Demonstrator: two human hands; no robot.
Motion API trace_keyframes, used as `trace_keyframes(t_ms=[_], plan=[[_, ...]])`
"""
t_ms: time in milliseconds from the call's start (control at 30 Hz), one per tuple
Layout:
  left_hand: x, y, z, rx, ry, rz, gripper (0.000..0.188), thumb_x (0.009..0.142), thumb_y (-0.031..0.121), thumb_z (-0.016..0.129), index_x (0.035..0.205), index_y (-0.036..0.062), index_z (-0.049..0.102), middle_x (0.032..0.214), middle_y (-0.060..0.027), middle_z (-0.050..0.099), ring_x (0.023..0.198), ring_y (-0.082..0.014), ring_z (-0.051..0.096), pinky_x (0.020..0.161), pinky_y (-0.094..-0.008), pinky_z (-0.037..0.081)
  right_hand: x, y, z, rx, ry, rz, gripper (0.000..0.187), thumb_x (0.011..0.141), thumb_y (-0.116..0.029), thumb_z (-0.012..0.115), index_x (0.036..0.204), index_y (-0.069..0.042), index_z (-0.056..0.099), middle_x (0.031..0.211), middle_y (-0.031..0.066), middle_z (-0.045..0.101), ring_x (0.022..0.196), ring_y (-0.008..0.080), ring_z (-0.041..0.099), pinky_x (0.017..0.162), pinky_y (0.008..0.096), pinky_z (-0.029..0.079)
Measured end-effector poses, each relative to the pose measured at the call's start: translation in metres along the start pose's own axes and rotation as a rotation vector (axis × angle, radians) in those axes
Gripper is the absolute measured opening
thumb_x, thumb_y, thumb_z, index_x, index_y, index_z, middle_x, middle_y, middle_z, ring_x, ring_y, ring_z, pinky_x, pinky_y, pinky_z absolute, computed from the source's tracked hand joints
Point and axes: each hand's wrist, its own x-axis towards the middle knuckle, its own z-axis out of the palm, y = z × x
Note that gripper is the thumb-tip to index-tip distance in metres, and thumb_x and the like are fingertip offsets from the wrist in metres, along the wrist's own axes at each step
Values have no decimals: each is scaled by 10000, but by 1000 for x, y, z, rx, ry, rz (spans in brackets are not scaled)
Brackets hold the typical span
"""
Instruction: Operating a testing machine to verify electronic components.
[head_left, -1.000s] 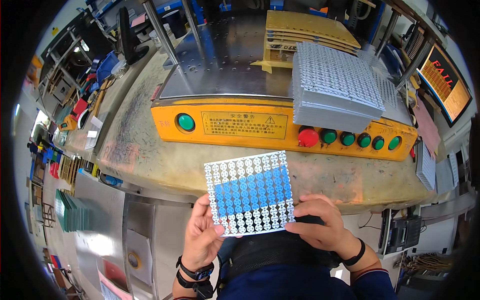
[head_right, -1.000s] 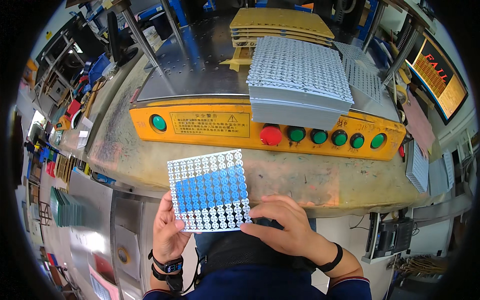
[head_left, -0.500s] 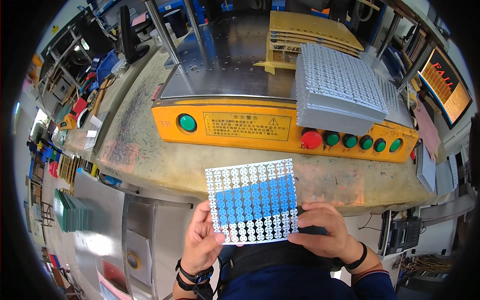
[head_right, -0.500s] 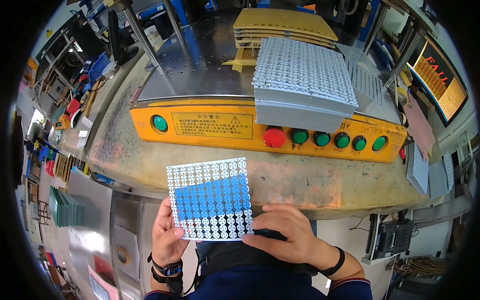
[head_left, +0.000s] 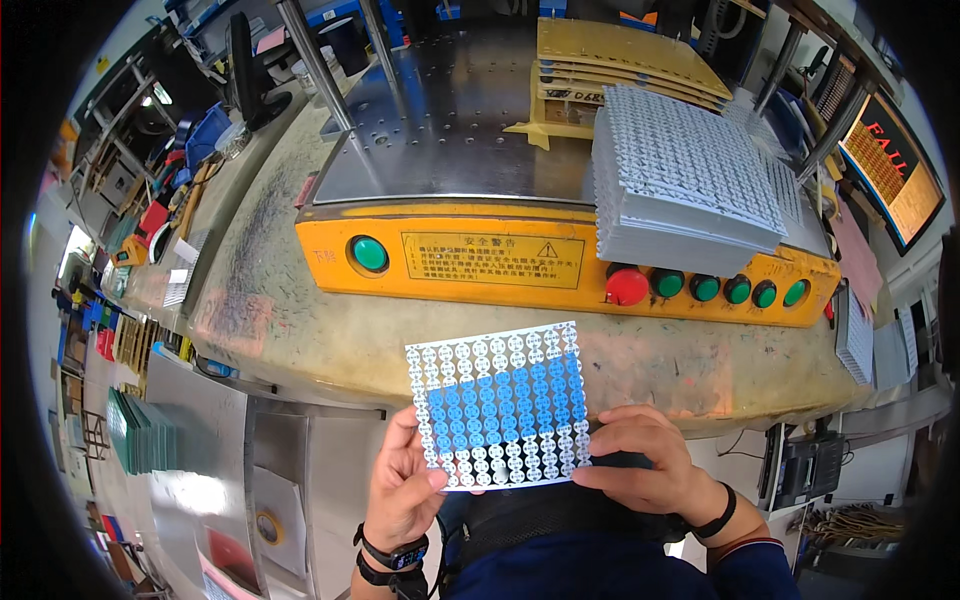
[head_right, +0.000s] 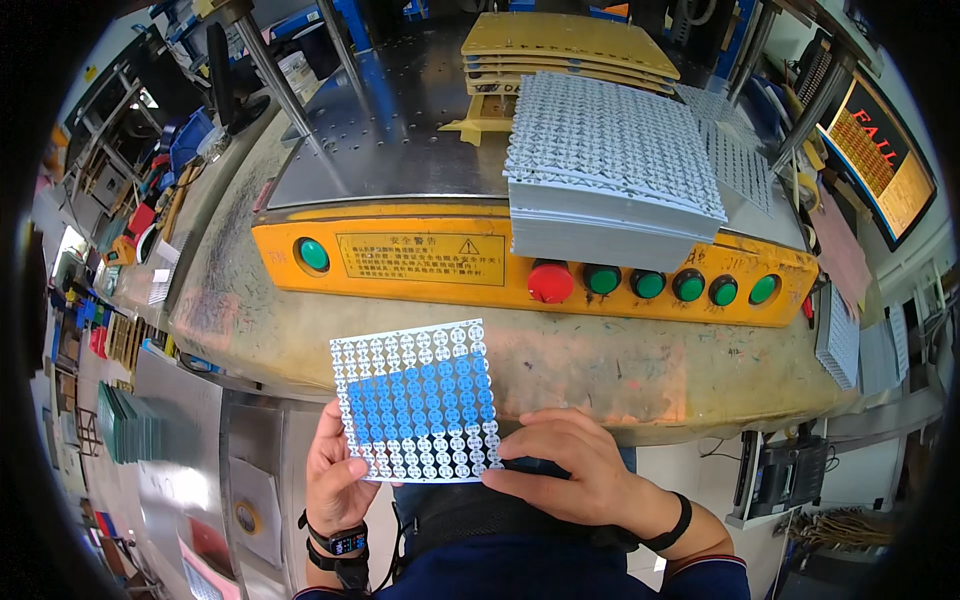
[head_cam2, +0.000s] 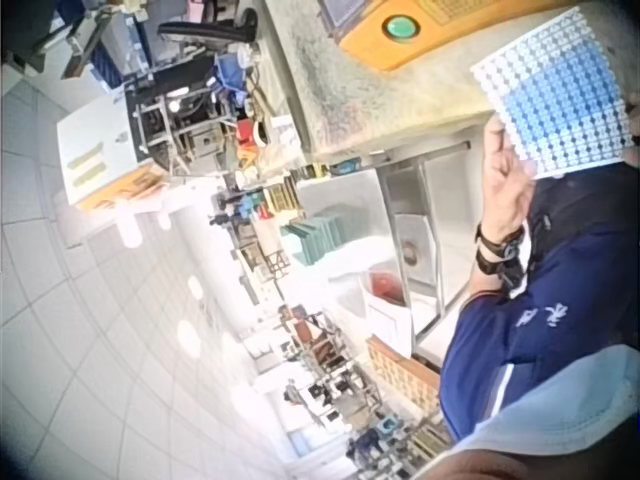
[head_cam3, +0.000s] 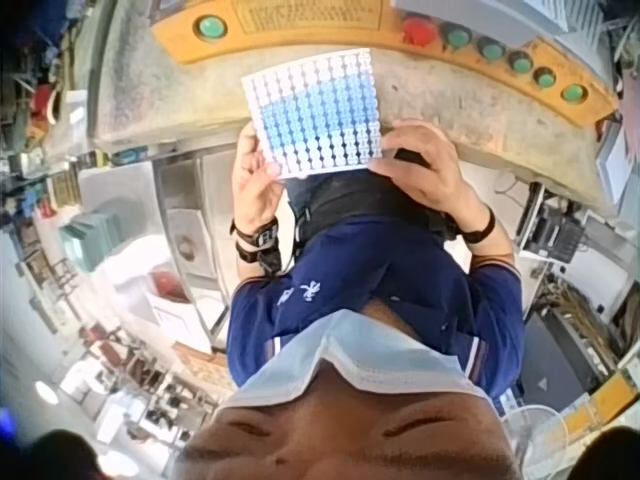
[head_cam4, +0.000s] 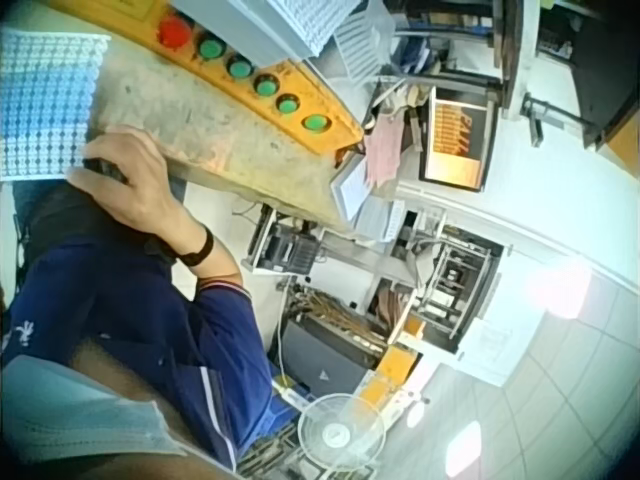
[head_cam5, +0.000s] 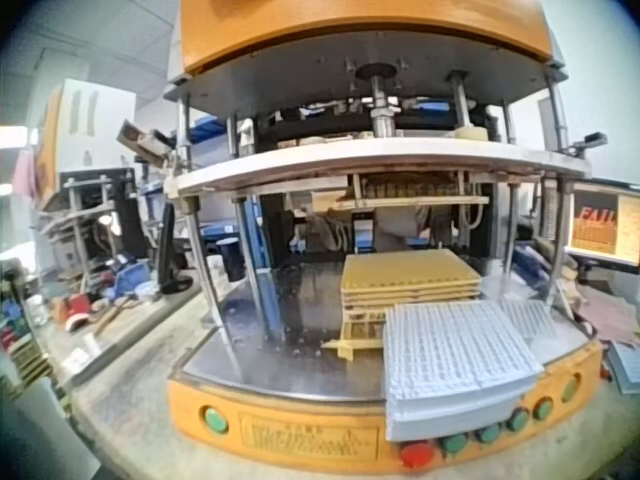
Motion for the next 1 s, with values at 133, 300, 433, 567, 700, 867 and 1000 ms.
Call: trace_keyframes(t_ms=[133, 300, 433, 567, 700, 867, 1000], plan=[[3, -2, -2, -8, -1, 5, 642, 821, -48, 615, 1375, -22, 293, 1292, -195, 506, 1071, -276, 610, 784, -426, 579, 2, 1, 0, 6, 24, -7, 225, 688, -93, 790, 910, -116, 755, 983, 46, 630, 869, 212, 632, 816, 408, 549], [6, -3, -2, -25, -7, -9, 627, 827, -61, 595, 1376, -13, 295, 1300, -185, 500, 1061, -273, 612, 771, -419, 577, 4, 1, -2, 10, 26, -10, 222, 674, -85, 800, 890, -108, 753, 981, 51, 630, 867, 205, 630, 807, 406, 555], [8, -4, 0, -23, 24, -5, 627, 827, -64, 593, 1376, -12, 294, 1299, -181, 499, 1046, -269, 616, 770, -417, 577, 6, 0, -3, 29, 40, -20, 215, 661, -79, 812, 866, -101, 751, 979, 53, 630, 865, 202, 628, 796, 401, 559], [8, -5, -1, -32, 32, -11, 632, 824, -63, 597, 1376, -10, 292, 1290, -183, 503, 1029, -270, 623, 764, -417, 579, 5, 1, -1, 34, 60, -12, 208, 660, -80, 815, 857, -101, 751, 981, 50, 630, 865, 205, 629, 796, 398, 560], [7, -3, -1, -35, -7, -27, 644, 818, -53, 610, 1374, -9, 289, 1285, -185, 506, 1039, -279, 624, 766, -419, 583, 3, 2, -1, 23, 56, -9, 215, 666, -84, 808, 873, -104, 754, 983, 50, 629, 867, 209, 630, 802, 402, 558], [4, -2, 0, -29, -3, -12, 650, 818, -43, 619, 1376, -7, 288, 1291, -185, 502, 1050, -290, 621, 767, -431, 584, 2, 3, -1, 22, 40, -6, 220, 674, -86, 798, 889, -106, 757, 983, 51, 626, 870, 212, 630, 806, 407, 556], [3, -2, -2, -33, -14, -6, 648, 820, -37, 623, 1375, -5, 289, 1297, -185, 497, 1050, -298, 621, 762, -449, 589, 2, 4, -1, 19, 22, 2, 222, 678, -93, 796, 895, -108, 756, 988, 49, 625, 873, 213, 630, 804, 405, 556]])
